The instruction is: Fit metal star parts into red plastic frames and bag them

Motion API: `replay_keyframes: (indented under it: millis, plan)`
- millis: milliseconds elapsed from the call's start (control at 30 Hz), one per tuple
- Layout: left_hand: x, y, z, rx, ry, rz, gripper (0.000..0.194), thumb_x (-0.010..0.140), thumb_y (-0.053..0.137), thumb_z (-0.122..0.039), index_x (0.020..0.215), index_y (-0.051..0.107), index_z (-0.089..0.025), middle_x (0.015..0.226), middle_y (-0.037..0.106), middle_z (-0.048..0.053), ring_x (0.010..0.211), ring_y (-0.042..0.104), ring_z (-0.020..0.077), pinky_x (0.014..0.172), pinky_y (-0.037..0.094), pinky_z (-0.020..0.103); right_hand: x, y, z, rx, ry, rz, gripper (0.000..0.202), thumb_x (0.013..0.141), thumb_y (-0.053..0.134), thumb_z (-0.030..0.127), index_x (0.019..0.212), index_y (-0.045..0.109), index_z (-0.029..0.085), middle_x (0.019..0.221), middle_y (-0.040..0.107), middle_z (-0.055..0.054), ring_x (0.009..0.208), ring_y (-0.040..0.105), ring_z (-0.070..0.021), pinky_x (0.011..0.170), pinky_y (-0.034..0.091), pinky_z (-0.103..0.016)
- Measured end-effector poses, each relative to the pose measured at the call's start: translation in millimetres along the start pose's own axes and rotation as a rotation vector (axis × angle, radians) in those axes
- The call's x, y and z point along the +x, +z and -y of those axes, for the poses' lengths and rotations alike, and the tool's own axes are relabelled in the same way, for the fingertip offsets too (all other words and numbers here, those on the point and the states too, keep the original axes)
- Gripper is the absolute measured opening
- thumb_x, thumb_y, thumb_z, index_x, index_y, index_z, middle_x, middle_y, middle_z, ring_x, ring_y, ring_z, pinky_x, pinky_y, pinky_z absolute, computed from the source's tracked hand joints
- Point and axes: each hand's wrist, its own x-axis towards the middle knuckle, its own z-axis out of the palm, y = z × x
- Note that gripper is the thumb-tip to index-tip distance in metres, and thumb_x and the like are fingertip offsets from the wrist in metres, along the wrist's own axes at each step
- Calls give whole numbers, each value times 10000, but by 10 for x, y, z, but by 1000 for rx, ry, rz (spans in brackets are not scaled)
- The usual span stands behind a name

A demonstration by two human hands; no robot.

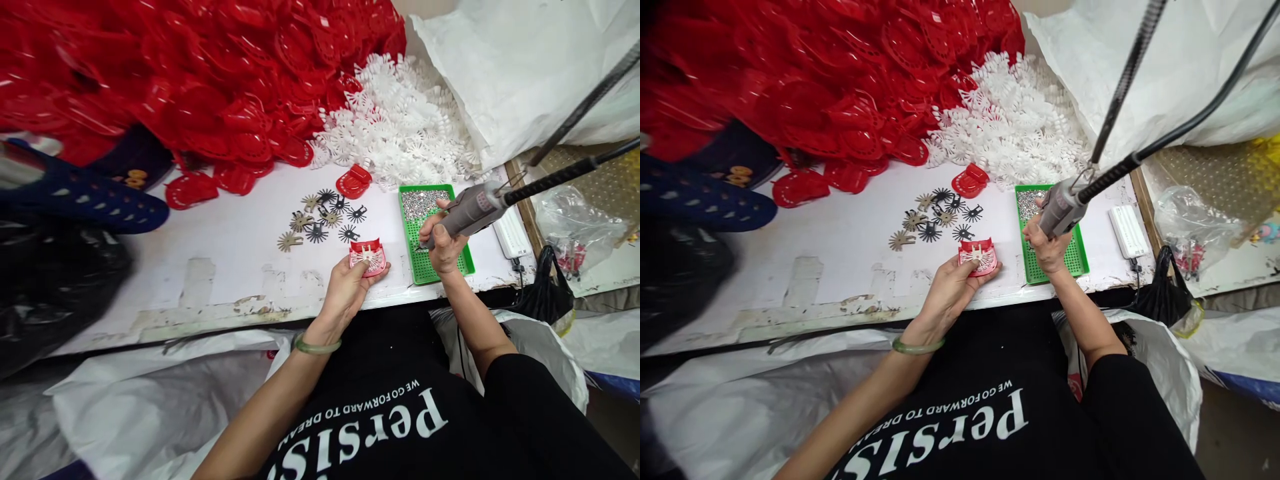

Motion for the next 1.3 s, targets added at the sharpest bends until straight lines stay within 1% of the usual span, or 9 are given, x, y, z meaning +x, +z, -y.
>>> replay_keyframes:
  millis: [233, 333, 500, 700, 833, 933, 1100, 1200, 1300]
  plan:
    - [-54, 103, 44, 36, 7, 65, 240, 690, 684, -178, 904, 618, -90, 848, 720, 90, 755, 711, 211, 807, 593, 452, 131, 78, 373, 66, -60, -68, 399, 797, 603, 516, 1087, 596, 243, 598, 499, 57, 425, 449, -78, 418, 423, -227]
    - [-92, 166, 80, 74, 29, 85, 301, 686, 704, -231, 934, 603, -94, 842, 709, 81, 714, 705, 199, 767, 598, 421, 66, 222, 487, 65, -36, -68, 425, 794, 582, 551, 1080, 586, 236, 594, 479, 57, 425, 448, -81, 413, 428, -232]
    - [-142, 215, 104, 161, 150, 37, 324, 710, 708, -286, 959, 593, -112, 900, 686, 62, 750, 685, 166, 760, 597, 373, -122, 489, 525, 137, -58, -17, 357, 811, 592, 517, 1029, 587, 234, 601, 508, 54, 457, 477, -87, 441, 449, -233]
    - [-128, 119, 107, 178, 199, -12, 301, 757, 672, -286, 961, 510, -137, 904, 664, 62, 718, 687, 153, 761, 599, 376, -150, 603, 509, 152, -32, -52, 369, 818, 583, 519, 1071, 565, 252, 604, 509, 63, 451, 471, -85, 433, 432, -228]
    - [-83, 6, 65, 138, 221, -62, 525, 754, 675, -267, 1184, 380, -207, 940, 647, 27, 637, 667, 128, 688, 609, 380, -84, 641, 522, 84, 8, -69, 415, 807, 547, 592, 1023, 579, 239, 593, 482, 64, 431, 435, -78, 435, 425, -237]
    - [-57, -78, 4, 173, 280, 1, 637, 770, 659, -281, 1320, 336, -282, 993, 629, 21, 656, 656, 127, 661, 613, 365, -41, 712, 527, 69, 38, -51, 432, 812, 525, 608, 1015, 587, 231, 600, 480, 58, 440, 434, -76, 444, 427, -238]
    - [-65, -201, -99, 318, 350, 65, 428, 795, 664, -397, 1176, 561, -231, 1060, 623, 53, 731, 640, 144, 674, 612, 340, -5, 896, 505, 66, 86, 13, 471, 817, 527, 602, 1092, 584, 224, 607, 482, 55, 461, 480, -81, 470, 456, -238]
    - [-99, -255, -152, 445, 430, 69, 337, 822, 649, -415, 1092, 618, -216, 1058, 643, 53, 793, 633, 152, 706, 592, 301, -1, 1006, 486, 54, 118, 64, 496, 821, 522, 613, 1123, 595, 227, 612, 492, 48, 467, 489, -82, 478, 464, -238]
    - [-123, -297, -193, 575, 503, 54, 242, 845, 629, -373, 1024, 647, -210, 1000, 666, 43, 807, 618, 143, 736, 547, 256, -6, 1098, 476, 84, 133, 101, 502, 821, 542, 602, 1164, 593, 239, 609, 500, 50, 455, 481, -83, 462, 457, -237]
